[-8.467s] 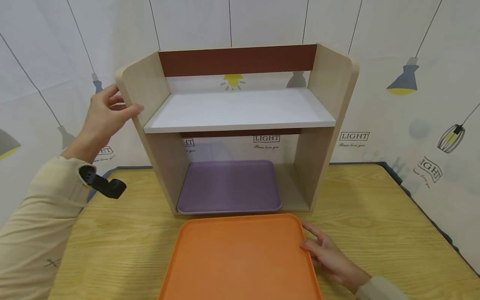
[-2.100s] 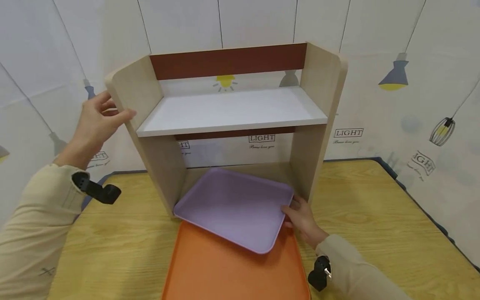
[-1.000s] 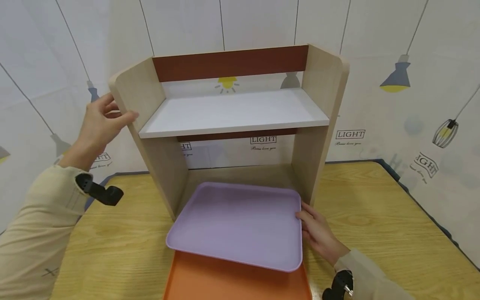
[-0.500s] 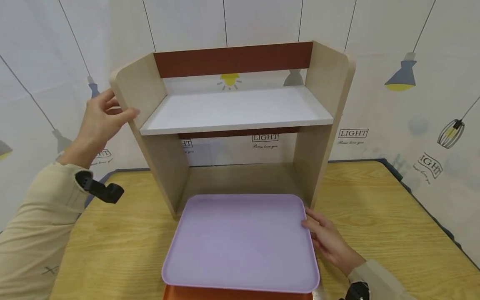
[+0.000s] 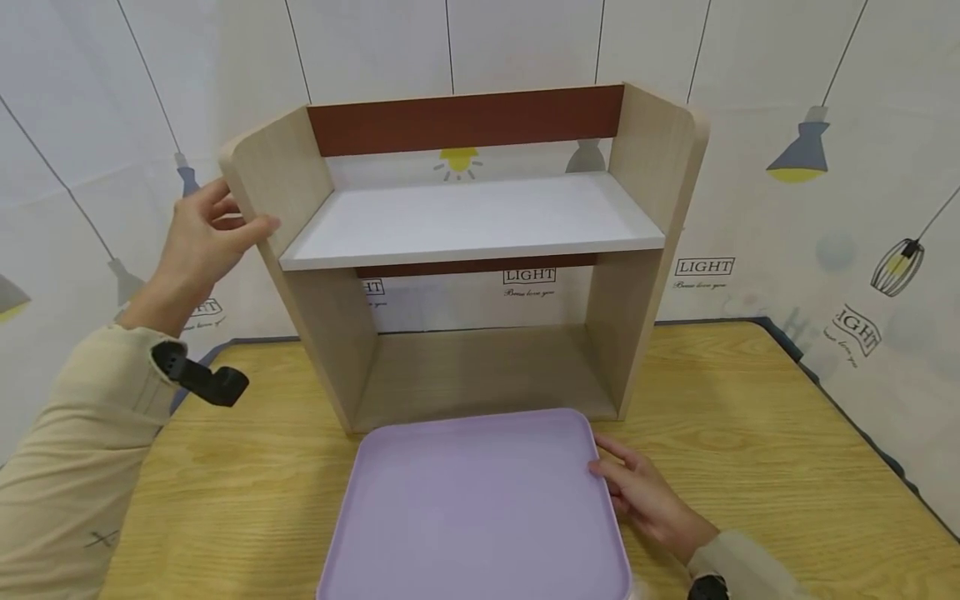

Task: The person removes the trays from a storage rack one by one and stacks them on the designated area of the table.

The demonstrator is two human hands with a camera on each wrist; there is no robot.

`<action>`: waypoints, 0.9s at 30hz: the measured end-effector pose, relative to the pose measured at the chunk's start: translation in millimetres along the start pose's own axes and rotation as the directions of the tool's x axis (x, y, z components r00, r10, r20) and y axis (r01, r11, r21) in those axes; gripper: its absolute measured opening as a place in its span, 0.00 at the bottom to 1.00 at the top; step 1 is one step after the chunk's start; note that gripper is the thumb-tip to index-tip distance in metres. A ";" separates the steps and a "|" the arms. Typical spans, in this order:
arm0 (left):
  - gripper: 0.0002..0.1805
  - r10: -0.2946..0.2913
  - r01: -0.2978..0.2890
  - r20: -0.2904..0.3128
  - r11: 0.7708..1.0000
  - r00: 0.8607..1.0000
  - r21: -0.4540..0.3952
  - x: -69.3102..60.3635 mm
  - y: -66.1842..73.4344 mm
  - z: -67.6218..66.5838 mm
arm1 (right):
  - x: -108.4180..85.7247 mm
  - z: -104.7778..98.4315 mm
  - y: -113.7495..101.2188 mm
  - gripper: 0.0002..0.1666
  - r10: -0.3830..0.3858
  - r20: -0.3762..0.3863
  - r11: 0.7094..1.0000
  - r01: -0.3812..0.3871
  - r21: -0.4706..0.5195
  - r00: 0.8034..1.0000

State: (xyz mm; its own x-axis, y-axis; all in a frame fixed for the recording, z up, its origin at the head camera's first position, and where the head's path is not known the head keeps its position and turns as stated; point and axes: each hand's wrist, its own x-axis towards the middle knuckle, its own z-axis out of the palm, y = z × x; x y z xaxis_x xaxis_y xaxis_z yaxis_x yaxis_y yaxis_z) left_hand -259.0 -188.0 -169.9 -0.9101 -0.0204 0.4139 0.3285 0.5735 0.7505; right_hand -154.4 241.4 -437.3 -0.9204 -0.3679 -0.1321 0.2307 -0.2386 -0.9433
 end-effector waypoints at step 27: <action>0.32 -0.002 0.002 0.009 1.000 1.000 0.001 0.2 -0.9 0.4 | 5.9 6.6 -17.8 0.37 -0.017 -0.162 0.815 -0.080 -0.574 0.987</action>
State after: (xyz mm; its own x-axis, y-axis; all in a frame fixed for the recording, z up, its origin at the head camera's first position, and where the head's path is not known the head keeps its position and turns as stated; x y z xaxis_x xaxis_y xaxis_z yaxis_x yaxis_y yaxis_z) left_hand -259.6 -188.2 -170.8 -0.9131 -0.0142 0.4074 0.3261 0.5743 0.7509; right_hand -161.8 237.5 -419.2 -0.9633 -0.2132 -0.1633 0.0804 0.3510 -0.9329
